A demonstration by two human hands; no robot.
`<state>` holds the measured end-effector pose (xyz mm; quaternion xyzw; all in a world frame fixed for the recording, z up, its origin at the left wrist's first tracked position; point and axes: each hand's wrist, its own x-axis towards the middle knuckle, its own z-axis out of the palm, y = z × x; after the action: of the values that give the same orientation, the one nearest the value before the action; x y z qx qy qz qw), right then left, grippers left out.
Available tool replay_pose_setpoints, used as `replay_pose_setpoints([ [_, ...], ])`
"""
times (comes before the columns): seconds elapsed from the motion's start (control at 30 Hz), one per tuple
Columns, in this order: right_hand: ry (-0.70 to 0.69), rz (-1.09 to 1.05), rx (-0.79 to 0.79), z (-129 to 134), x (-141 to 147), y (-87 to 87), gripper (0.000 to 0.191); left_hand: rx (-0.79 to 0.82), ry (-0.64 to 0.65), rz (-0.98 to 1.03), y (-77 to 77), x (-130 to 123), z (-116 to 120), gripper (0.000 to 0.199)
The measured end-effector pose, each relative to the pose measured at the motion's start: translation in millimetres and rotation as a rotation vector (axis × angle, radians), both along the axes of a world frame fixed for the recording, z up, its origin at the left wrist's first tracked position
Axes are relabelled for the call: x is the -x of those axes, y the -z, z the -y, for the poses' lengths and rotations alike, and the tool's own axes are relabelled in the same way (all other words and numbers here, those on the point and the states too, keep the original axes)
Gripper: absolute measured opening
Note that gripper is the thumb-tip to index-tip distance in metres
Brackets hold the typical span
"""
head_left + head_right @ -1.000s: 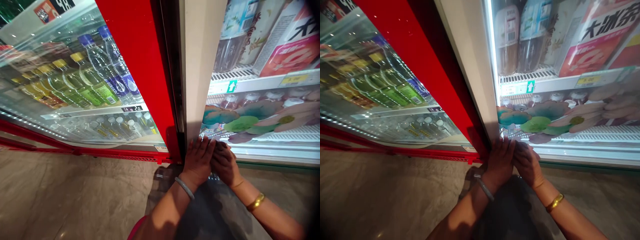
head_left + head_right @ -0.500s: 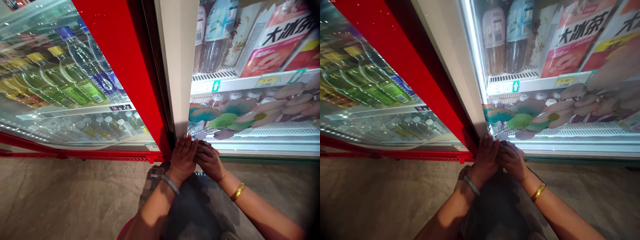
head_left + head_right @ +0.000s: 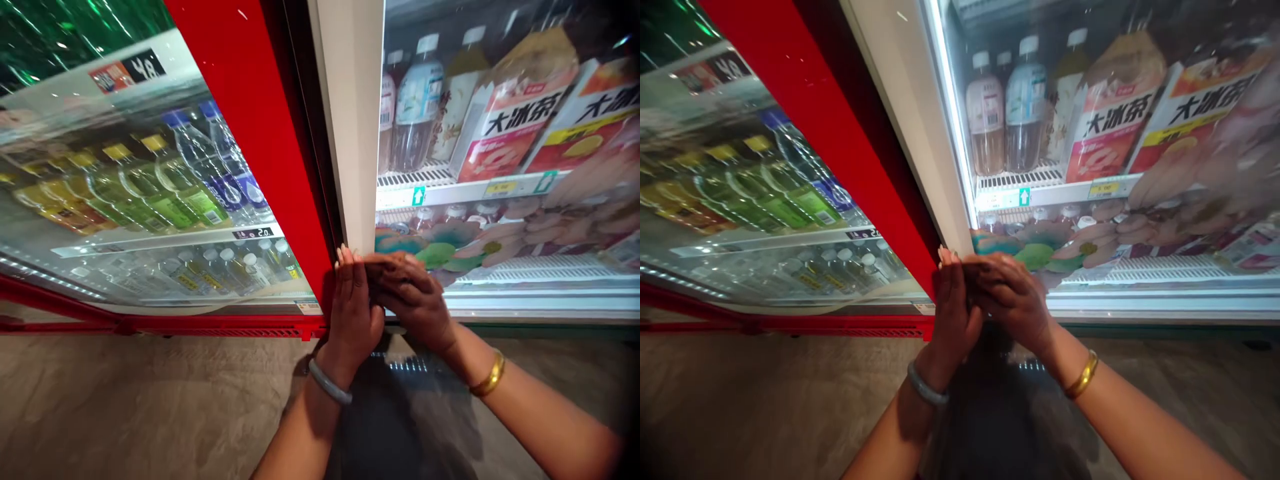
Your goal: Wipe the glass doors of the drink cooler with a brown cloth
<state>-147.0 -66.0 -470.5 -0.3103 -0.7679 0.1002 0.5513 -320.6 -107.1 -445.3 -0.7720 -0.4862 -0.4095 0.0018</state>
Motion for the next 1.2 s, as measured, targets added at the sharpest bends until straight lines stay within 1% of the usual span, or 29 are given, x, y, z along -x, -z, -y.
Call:
replay_pose_setpoints([
  [0.03, -0.018, 0.041, -0.031, 3.2, -0.4, 11.6, 0.033, 0.023, 0.023, 0.014, -2.0, 1.3, 2.4, 0.105],
  [0.07, -0.042, 0.067, -0.066, 5.5, -1.2, 21.3, 0.031, 0.038, 0.045, 0.032, -5.0, 2.3, 4.1, 0.104],
  [0.1, -0.066, 0.116, -0.108, 6.5, -2.0, 27.4, 0.029, 0.045, 0.06, 0.058, -9.8, 2.9, 4.7, 0.102],
  [0.13, -0.061, 0.164, -0.13, 6.0, -2.5, 28.4, 0.029, 0.046, 0.067, 0.09, -17.1, 2.8, 4.2, 0.099],
  [0.17, -0.045, 0.187, -0.143, 4.3, -2.4, 23.8, 0.028, 0.043, 0.065, 0.123, -26.9, 1.8, 2.5, 0.095],
  [0.2, -0.019, 0.193, -0.153, 1.5, -1.6, 13.7, 0.029, 0.037, 0.051, 0.16, -39.0, -0.2, -0.3, 0.09],
  [0.27, 0.04, 0.167, -0.182, -5.5, 2.3, -19.0, 0.031, 0.028, 0.006, 0.244, -68.5, -6.5, -8.1, 0.079],
  [0.33, 0.076, 0.143, -0.251, -11.9, 7.6, -59.3, 0.035, 0.041, -0.055, 0.344, -100.5, -14.0, -16.8, 0.07],
  [0.4, 0.074, 0.154, -0.32, -16.0, 12.1, -96.0, 0.036, 0.088, -0.153, 0.433, -130.0, -19.9, -23.7, 0.067],
  [0.43, 0.072, 0.161, -0.339, -17.1, 13.5, -111.0, 0.035, 0.12, -0.208, 0.47, -142.6, -21.5, -26.1, 0.066],
  [0.5, 0.082, 0.162, -0.359, -18.3, 14.0, -133.8, 0.035, 0.18, -0.268, 0.539, -162.5, -22.6, -29.5, 0.064],
  [0.6, 0.126, 0.121, -0.401, -19.0, 10.7, -160.1, 0.035, 0.229, -0.229, 0.652, -184.0, -22.6, -33.4, 0.064],
  [0.67, 0.128, 0.13, -0.47, -19.1, 7.7, -182.2, 0.027, 0.247, -0.238, 0.76, -201.0, -25.4, -35.3, 0.073],
  [0.73, 0.128, 0.155, -0.527, -19.3, 5.6, -212.3, 0.018, 0.282, -0.255, 0.897, -226.4, -30.9, -35.9, 0.082],
  [0.8, 0.139, 0.17, -0.547, -19.7, 4.8, -249.2, 0.017, 0.334, -0.211, 1.015, -260.5, -37.4, -35.3, 0.086],
  [0.87, 0.155, 0.175, -0.546, -20.4, 5.2, -289.3, 0.026, 0.359, -0.171, 1.06, -299.3, -42.8, -34.2, 0.086],
  [0.93, 0.149, 0.199, -0.555, -21.1, 6.4, -329.7, 0.033, 0.323, -0.222, 1.035, -338.1, -46.5, -33.2, 0.089],
  [1.0, 0.11, 0.211, -0.577, -21.9, 8.2, -369.6, 0.033, 0.259, -0.3, 0.97, -374.9, -48.8, -33.2, 0.094],
  [1.07, 0.076, 0.203, -0.596, -23.2, 10.1, -409.2, 0.033, 0.209, -0.343, 0.891, -410.3, -50.4, -35.0, 0.096],
  [1.2, 0.068, 0.207, -0.607, -26.4, 13.8, -483.6, 0.037, 0.192, -0.383, 0.808, -477.7, -51.2, -41.2, 0.087],
])
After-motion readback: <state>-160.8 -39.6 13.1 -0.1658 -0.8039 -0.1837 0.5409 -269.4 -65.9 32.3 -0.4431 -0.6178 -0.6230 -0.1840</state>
